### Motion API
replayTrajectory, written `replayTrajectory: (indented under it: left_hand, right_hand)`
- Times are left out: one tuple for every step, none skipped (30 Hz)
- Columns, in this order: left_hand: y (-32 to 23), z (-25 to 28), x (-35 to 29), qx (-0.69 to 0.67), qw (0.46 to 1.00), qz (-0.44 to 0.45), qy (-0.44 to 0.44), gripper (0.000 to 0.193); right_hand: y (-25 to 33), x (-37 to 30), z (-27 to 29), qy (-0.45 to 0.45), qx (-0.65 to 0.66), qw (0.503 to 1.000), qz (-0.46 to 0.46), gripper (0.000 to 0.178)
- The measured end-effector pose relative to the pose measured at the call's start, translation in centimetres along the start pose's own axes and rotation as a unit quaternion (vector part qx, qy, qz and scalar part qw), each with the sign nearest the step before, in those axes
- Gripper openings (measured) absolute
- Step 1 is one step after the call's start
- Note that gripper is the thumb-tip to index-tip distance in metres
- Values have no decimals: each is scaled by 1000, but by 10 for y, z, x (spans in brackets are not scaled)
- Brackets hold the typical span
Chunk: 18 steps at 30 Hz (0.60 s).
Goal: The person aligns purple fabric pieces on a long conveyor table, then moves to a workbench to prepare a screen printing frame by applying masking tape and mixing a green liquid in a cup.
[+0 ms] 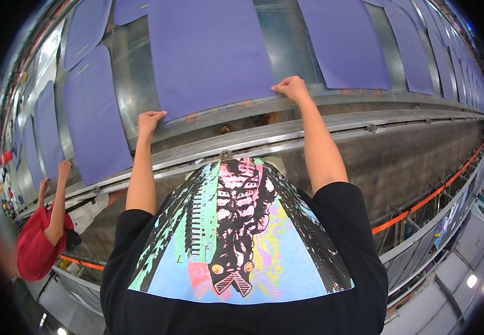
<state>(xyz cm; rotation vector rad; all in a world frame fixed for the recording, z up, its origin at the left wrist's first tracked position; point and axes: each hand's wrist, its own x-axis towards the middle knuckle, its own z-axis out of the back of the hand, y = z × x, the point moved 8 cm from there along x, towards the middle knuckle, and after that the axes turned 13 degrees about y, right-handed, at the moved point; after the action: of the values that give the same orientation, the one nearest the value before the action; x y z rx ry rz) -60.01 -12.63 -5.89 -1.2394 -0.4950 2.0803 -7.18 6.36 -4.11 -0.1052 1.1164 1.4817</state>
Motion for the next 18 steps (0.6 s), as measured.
replayTrajectory:
  left_hand:
    - [0,1,-1,-2,1000,-5,-1,33]
    - [0,3,-1,-3,1000,-10,-3,33]
    - [0,3,0,1,1000,-6,-1,33]
    - [-1,1,-1,5,1000,-1,1,33]
    - [-3,1,-2,9,1000,4,3,33]
    - [-5,2,-4,7,1000,1,-1,32]
    - [-5,2,-4,5,1000,-2,-5,32]
    - [-6,1,-5,2,1000,-5,-8,32]
    - [-5,2,-6,6,1000,1,-10,32]
    - [-7,1,-7,10,1000,7,-10,31]
    - [-8,2,-9,13,1000,13,-10,31]
    - [-9,3,-11,11,1000,10,-14,31]
    - [-10,2,-9,9,1000,5,-15,31]
    - [-10,0,-8,7,1000,0,-16,31]
    - [-8,3,-8,11,1000,0,-18,30]
    - [-8,5,-6,16,1000,-3,-14,30]
    - [-9,2,-5,17,1000,-9,-8,29]
    - [-14,1,-6,4,999,-40,-16,28]
  right_hand:
    - [4,0,-1,-7,2,1000,11,41]
    - [4,0,-2,-2,1,1000,4,41]
    - [3,-1,0,3,0,1000,-2,40]
    - [2,-1,-1,8,-2,1000,-9,40]
    - [3,-2,-1,7,-1,1000,-3,40]
    - [4,-2,-2,5,-1,1000,2,40]
    - [5,-3,-1,3,-1,1000,8,40]
    - [5,-4,-2,4,5,1000,8,40]
    - [5,-4,-3,4,10,1000,8,40]
    - [5,-5,-2,4,16,1000,5,40]
    - [5,-5,-3,7,14,1000,3,40]
    - [5,-5,-3,11,13,1000,-1,39]
    - [1,-4,-1,11,11,1000,-5,39]
    - [-1,-1,-2,9,11,1000,3,40]
    - [-1,2,-5,6,12,1000,11,40]
    - [-9,3,-3,-1,13,1000,14,40]
    - [-8,4,-2,5,-7,1000,10,41]
    - [-5,3,-2,7,-25,1000,1,43]
